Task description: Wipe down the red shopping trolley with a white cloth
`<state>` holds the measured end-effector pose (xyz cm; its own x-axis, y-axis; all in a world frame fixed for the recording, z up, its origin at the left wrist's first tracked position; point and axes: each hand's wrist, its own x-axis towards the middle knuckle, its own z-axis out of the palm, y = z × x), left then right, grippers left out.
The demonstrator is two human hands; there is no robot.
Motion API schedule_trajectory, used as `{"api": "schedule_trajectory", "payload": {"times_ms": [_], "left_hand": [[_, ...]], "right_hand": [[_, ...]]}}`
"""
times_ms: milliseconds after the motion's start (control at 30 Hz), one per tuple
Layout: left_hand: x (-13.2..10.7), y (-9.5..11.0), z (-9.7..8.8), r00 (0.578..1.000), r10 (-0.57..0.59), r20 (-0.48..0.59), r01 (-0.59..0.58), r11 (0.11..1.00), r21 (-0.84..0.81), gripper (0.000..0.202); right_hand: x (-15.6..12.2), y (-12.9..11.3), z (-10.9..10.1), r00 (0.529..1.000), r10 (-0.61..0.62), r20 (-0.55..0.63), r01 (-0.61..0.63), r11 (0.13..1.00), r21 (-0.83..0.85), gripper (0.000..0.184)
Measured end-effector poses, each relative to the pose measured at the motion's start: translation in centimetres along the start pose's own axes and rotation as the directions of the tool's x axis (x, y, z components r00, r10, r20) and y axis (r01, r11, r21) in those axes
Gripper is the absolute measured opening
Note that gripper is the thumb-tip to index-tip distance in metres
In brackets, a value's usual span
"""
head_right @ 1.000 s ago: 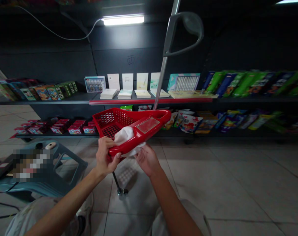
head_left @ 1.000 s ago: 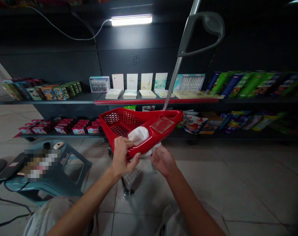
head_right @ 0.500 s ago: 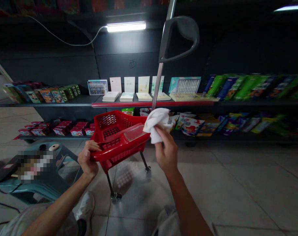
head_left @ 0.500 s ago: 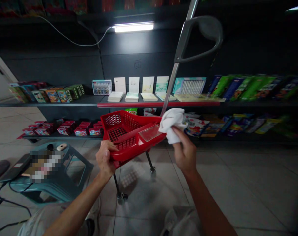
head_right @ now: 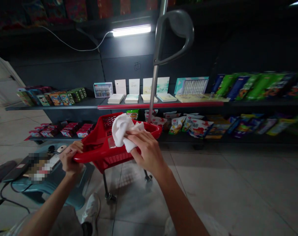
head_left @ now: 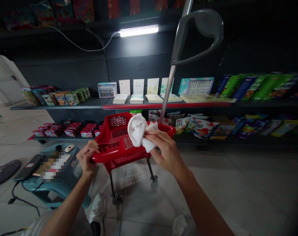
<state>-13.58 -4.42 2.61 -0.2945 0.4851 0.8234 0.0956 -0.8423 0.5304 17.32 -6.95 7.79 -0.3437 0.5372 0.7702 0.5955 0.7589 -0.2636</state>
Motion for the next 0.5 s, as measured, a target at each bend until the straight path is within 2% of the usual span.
{"api": "schedule_trajectory", "payload": {"times_ms": [133,233,267,300,333,367,400,467,500], "left_hand": [[1.2,0.0,-1.3,1.000,-0.011,-0.001,0.011,1.000,-0.019,0.026],[1.6,0.4,-1.6,0.999,-0.053,-0.005,0.053,0.999,-0.003,0.029],[1.8,0.6,-1.6,0.997,-0.071,-0.004,0.071,0.997,0.004,0.029],[1.8,0.7,-1.7,0.996,-0.085,0.000,0.085,0.996,0.006,0.030],[1.9,0.8,-1.7,0.996,-0.094,0.008,0.094,0.996,0.003,0.030],[2.0,0.8,-1.8,0.995,-0.099,0.020,0.099,0.995,-0.002,0.029],[2.0,0.9,-1.8,0.994,-0.105,0.036,0.105,0.994,-0.006,0.029],[2.2,0.8,-2.1,0.991,-0.112,0.076,0.113,0.994,-0.012,0.029],[2.2,0.7,-2.2,0.989,-0.116,0.094,0.117,0.993,-0.014,0.030]], "right_hand": [[-1.2,2.3,-0.2,0.992,0.107,-0.072,-0.109,0.994,-0.022,0.036],[-1.7,3.8,-0.3,0.975,0.179,-0.130,-0.174,0.983,0.055,0.032],[-1.9,4.3,-0.4,0.954,0.237,-0.181,-0.222,0.970,0.098,0.029],[-2.0,5.0,-0.7,0.914,0.315,-0.256,-0.285,0.947,0.148,0.027],[-2.2,5.8,-1.1,0.847,0.406,-0.343,-0.354,0.913,0.205,0.026],[-2.5,6.9,-1.6,0.749,0.498,-0.438,-0.418,0.867,0.271,0.026],[-2.9,8.2,-2.4,0.626,0.579,-0.522,-0.468,0.815,0.343,0.026],[-3.8,11.0,-4.1,0.381,0.673,-0.635,-0.485,0.729,0.482,0.023],[-4.4,12.5,-5.0,0.298,0.701,-0.648,-0.469,0.699,0.541,0.021]]}}
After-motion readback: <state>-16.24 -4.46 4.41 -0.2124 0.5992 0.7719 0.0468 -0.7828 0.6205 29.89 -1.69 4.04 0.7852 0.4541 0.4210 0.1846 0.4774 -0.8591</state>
